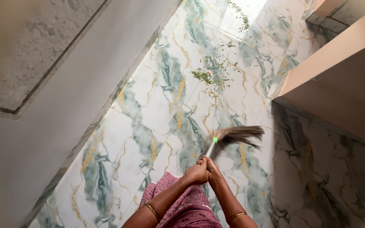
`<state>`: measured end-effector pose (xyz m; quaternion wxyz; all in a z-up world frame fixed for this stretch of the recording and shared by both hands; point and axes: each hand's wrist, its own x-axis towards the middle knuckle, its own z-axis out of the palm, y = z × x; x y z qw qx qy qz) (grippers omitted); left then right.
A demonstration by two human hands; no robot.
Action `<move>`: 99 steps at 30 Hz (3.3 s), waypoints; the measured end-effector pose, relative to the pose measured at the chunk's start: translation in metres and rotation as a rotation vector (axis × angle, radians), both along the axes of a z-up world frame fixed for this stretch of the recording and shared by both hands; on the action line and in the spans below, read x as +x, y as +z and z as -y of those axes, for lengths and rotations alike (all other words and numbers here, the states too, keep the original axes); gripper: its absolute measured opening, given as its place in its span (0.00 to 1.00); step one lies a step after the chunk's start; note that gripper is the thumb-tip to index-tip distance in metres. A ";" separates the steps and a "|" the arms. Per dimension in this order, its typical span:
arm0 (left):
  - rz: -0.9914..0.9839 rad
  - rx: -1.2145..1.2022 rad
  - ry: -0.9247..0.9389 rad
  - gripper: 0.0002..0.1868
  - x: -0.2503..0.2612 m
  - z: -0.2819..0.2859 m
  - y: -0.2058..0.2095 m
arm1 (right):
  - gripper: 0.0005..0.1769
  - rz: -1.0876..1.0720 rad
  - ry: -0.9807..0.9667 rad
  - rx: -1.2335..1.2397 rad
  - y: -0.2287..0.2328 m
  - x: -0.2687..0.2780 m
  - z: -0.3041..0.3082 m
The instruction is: The person sweeps debris across a marble-patterned floor using a broom, pushing the materials toward a blue dustpan.
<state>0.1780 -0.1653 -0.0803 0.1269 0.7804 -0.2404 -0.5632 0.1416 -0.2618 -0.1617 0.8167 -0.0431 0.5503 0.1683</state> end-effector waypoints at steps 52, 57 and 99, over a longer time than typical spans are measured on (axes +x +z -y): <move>-0.026 -0.124 -0.681 0.31 0.131 -0.163 -0.054 | 0.09 -0.165 -0.454 -0.159 -0.020 0.077 -0.211; 0.038 -0.035 -0.569 0.37 0.165 -0.191 -0.045 | 0.09 -0.069 -0.231 -0.024 -0.045 0.124 -0.220; -0.749 -0.358 0.686 0.75 0.124 0.060 0.032 | 0.24 0.207 0.614 -0.978 0.064 0.105 0.106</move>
